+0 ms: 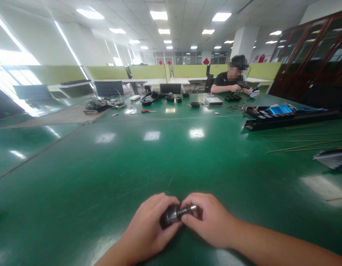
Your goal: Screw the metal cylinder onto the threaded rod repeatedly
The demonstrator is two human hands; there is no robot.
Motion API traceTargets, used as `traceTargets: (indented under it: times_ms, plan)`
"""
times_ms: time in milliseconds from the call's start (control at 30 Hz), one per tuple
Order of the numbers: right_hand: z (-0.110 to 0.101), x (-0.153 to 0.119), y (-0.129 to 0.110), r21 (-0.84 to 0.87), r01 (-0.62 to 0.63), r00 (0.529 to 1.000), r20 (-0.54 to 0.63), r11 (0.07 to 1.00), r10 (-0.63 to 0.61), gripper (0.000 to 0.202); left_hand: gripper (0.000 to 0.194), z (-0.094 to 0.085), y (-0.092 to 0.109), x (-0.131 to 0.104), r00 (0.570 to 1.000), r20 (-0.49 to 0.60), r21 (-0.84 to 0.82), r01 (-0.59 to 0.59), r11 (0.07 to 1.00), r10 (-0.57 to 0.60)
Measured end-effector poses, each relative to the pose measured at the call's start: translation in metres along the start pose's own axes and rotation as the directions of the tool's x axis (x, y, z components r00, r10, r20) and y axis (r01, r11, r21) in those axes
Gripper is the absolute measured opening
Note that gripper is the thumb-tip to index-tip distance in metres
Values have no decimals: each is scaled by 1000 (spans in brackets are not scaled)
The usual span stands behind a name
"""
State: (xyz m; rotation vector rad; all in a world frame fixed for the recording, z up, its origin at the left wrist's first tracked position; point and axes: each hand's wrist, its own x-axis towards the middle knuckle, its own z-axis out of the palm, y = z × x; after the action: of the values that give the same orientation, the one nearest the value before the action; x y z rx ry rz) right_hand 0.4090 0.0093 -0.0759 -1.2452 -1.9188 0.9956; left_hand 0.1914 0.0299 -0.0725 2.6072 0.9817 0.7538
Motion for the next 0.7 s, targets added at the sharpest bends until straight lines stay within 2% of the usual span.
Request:
traceTargets:
  times_ms: [167,267,467,700]
  plan:
    - [1,0,0,-10,6,1000,2,1000,-6,10,21,-1,2,2,1000,1,-19,-4,1000,4]
    - [1,0,-1,-6,12,1000,-1,1000,-12,10,18,-3,4,4,998,-43,-22,-40,999,39]
    - [1,0,1,-15,33,999,-15,999,-33,8,21,-4,1,7,984,-117,11,-132,991,132]
    - [1,0,2,-10,26,1000,-12,1000,-26,6,24,-4,1,7,976,-114,22,-183,983,185]
